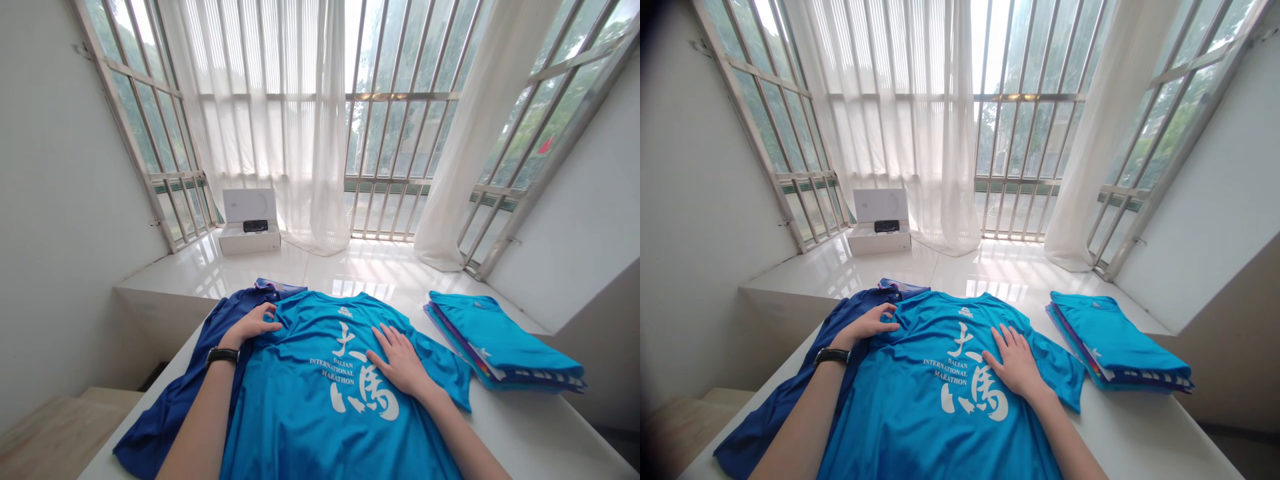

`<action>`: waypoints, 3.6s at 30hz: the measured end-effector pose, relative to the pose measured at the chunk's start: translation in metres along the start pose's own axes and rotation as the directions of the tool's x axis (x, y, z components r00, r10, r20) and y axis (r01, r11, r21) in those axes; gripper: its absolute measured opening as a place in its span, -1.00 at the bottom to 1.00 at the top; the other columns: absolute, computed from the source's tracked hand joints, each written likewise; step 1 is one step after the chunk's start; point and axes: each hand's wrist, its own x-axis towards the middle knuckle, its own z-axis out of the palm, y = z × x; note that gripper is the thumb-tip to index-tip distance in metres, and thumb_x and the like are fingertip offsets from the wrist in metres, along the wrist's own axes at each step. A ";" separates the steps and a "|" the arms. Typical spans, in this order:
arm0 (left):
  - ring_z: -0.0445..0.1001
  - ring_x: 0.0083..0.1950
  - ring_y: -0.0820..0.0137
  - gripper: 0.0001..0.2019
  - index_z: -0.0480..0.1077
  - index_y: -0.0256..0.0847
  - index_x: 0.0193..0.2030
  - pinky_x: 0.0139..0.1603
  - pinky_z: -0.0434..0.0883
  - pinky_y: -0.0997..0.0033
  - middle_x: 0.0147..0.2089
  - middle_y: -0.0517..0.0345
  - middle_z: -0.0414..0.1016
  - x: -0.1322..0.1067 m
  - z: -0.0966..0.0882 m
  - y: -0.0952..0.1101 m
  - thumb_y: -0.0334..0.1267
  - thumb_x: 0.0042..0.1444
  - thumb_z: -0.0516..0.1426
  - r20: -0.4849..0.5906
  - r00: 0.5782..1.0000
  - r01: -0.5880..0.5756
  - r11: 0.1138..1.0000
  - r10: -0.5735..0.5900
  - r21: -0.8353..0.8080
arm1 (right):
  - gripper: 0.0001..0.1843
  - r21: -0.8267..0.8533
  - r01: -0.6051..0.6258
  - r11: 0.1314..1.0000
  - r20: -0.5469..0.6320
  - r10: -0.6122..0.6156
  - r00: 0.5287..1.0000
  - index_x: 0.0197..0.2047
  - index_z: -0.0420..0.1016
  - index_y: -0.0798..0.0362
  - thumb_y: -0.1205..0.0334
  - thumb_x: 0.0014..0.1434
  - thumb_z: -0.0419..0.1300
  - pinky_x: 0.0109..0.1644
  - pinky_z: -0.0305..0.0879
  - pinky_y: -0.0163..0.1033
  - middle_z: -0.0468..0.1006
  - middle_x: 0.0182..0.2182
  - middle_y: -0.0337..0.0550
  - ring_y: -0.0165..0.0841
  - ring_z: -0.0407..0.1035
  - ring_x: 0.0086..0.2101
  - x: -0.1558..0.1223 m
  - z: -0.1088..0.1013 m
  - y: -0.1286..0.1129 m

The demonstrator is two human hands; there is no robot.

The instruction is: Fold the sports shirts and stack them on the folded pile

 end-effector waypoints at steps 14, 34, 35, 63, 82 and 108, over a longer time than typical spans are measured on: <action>0.49 -0.38 0.38 -0.58 0.40 -0.21 -0.19 -0.36 0.45 0.43 -0.38 0.17 0.53 0.002 -0.007 0.007 0.03 -0.04 0.33 -0.364 0.931 -0.178 0.830 -0.031 -0.528 | -0.18 0.007 0.006 1.000 -0.009 -0.006 1.000 0.45 0.09 -0.07 -0.36 0.29 -0.16 0.45 -0.16 0.12 0.04 0.44 -0.10 -0.07 -0.12 0.40 0.000 0.001 0.001; 0.37 0.20 -0.22 -0.46 0.41 -0.25 -0.12 0.13 0.31 -0.05 0.09 -0.37 0.47 0.011 -0.012 -0.028 0.10 -0.16 0.30 -0.480 0.877 0.188 0.902 0.024 0.389 | -0.16 0.015 0.002 1.000 0.005 -0.003 1.000 0.45 0.08 -0.06 -0.38 0.29 -0.18 0.45 -0.17 0.12 0.03 0.45 -0.09 -0.06 -0.14 0.41 -0.001 -0.002 0.000; 0.34 0.21 -0.27 -0.44 0.41 -0.25 -0.11 0.12 0.30 -0.06 0.12 -0.40 0.44 0.010 -0.009 -0.030 0.14 -0.15 0.28 -0.458 0.889 0.226 0.844 0.026 0.486 | -0.16 0.015 0.002 1.000 0.008 -0.002 1.000 0.45 0.08 -0.06 -0.37 0.29 -0.18 0.45 -0.17 0.12 0.03 0.45 -0.09 -0.06 -0.14 0.41 -0.001 -0.003 -0.001; 0.58 -0.28 0.36 -0.56 0.34 -0.11 -0.06 -0.22 0.53 0.37 -0.21 0.16 0.60 -0.003 -0.024 0.004 -0.29 -0.09 0.36 -0.434 0.893 -0.272 0.622 -0.122 -0.734 | -0.17 0.011 0.004 1.000 0.000 -0.004 1.000 0.45 0.08 -0.07 -0.36 0.29 -0.17 0.45 -0.17 0.12 0.05 0.44 -0.09 -0.07 -0.13 0.41 -0.001 -0.001 -0.001; 0.48 0.07 0.11 -0.76 0.40 -0.21 -0.26 0.18 0.36 0.12 -0.13 -0.04 0.53 0.017 -0.022 -0.026 -0.29 -0.11 0.28 -0.679 0.733 -0.085 0.986 -0.038 -0.147 | -0.16 0.016 -0.003 1.000 0.008 0.003 1.000 0.46 0.07 -0.07 -0.38 0.29 -0.19 0.45 -0.18 0.12 0.03 0.45 -0.11 -0.07 -0.14 0.41 -0.001 -0.003 -0.001; 0.57 -0.12 0.06 -0.75 0.34 -0.17 0.00 -0.15 0.41 0.22 -0.17 -0.10 0.58 0.012 -0.005 -0.014 -0.15 0.31 -0.03 -0.527 0.850 0.246 0.864 0.026 0.439 | -0.19 0.037 0.001 0.999 -0.007 -0.001 1.000 0.45 0.10 -0.06 -0.34 0.30 -0.14 0.45 -0.17 0.13 0.04 0.44 -0.08 -0.06 -0.13 0.40 -0.001 -0.001 -0.001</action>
